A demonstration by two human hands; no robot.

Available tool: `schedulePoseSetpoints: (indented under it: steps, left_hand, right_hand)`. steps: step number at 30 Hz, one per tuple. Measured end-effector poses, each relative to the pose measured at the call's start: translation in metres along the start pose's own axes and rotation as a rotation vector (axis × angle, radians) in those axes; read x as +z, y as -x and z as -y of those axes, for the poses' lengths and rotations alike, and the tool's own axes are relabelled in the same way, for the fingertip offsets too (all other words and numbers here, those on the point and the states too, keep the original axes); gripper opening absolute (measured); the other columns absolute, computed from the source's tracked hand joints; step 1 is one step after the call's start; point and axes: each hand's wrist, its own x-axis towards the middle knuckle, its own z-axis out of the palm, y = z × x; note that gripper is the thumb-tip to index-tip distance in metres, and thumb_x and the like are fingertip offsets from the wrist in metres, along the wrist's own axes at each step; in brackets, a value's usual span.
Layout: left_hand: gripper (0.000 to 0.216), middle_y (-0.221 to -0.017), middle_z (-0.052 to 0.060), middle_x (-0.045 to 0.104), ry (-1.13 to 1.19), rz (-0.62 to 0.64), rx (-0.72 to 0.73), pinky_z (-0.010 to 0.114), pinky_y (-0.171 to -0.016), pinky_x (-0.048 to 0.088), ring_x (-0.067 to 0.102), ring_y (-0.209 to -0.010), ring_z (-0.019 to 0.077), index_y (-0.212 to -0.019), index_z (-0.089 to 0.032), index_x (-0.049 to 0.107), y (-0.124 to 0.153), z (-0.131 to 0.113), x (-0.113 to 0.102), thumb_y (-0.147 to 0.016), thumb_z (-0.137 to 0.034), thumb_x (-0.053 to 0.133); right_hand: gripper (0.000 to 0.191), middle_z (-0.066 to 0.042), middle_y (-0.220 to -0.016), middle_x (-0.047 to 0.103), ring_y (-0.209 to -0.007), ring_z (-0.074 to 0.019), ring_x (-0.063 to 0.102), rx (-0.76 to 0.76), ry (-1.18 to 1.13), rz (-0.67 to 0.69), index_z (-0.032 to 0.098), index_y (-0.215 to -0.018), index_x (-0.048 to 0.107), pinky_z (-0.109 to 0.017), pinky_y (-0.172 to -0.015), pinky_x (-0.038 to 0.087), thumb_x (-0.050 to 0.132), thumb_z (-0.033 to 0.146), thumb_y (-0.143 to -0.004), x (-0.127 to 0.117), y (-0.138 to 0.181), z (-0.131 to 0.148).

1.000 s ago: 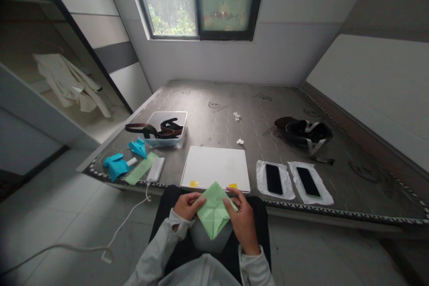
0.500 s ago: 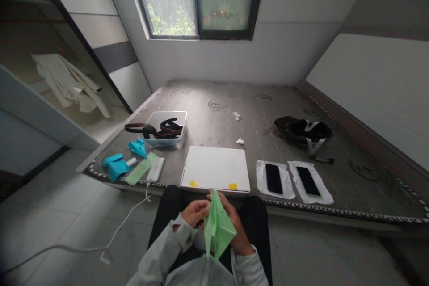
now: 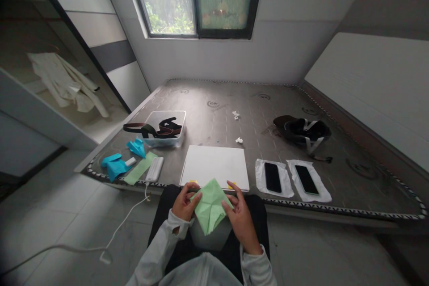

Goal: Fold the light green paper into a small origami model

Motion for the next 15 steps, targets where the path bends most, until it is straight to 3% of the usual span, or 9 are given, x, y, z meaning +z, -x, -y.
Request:
schedulePoseSetpoints:
  steps: [4, 6, 10, 15]
  left_hand:
    - [0.035, -0.063, 0.000, 0.062, -0.001, 0.224, 0.062, 0.019, -0.046, 0.039, 0.052, -0.050, 0.0099, -0.085, -0.017, 0.067, 0.004, -0.007, -0.004, -0.078, -0.052, 0.064]
    - [0.037, -0.072, 0.003, 0.065, 0.002, 0.342, 0.080, 0.020, -0.051, 0.044, 0.057, -0.059, 0.0127, -0.089, -0.015, 0.069, 0.006, -0.011, -0.009, -0.078, -0.051, 0.064]
    - [0.058, -0.091, 0.008, 0.068, 0.136, 0.546, -0.005, 0.023, -0.058, 0.049, 0.062, -0.070, 0.0155, -0.113, -0.014, 0.063, 0.007, -0.013, -0.016, -0.070, -0.051, 0.074]
    - [0.084, -0.111, 0.011, 0.066, 0.207, 0.663, 0.014, 0.034, -0.086, 0.050, 0.063, -0.096, 0.0241, -0.127, -0.016, 0.056, 0.005, -0.009, -0.020, -0.053, -0.041, 0.088]
  right_hand:
    - [0.030, -0.004, -0.089, 0.073, -0.083, -0.0217, 0.067, -0.067, 0.238, -0.070, 0.021, -0.094, 0.068, -0.030, -0.072, 0.053, 0.072, 0.044, -0.075, -0.008, -0.005, -0.006]
    - [0.028, -0.005, -0.086, 0.073, -0.085, -0.0235, 0.066, -0.069, 0.368, -0.034, 0.019, -0.082, 0.072, -0.032, -0.076, 0.052, 0.070, 0.046, -0.076, -0.013, -0.005, -0.005]
    - [0.032, -0.009, -0.113, 0.068, -0.109, -0.0273, 0.062, -0.075, 0.405, 0.132, 0.021, -0.098, 0.075, -0.037, -0.093, 0.050, 0.073, 0.042, -0.074, -0.020, 0.000, 0.001]
    - [0.043, -0.010, -0.131, 0.058, -0.119, -0.0275, 0.056, -0.057, 0.364, 0.216, 0.025, -0.114, 0.070, -0.037, -0.098, 0.049, 0.075, 0.039, -0.073, -0.022, 0.003, 0.003]
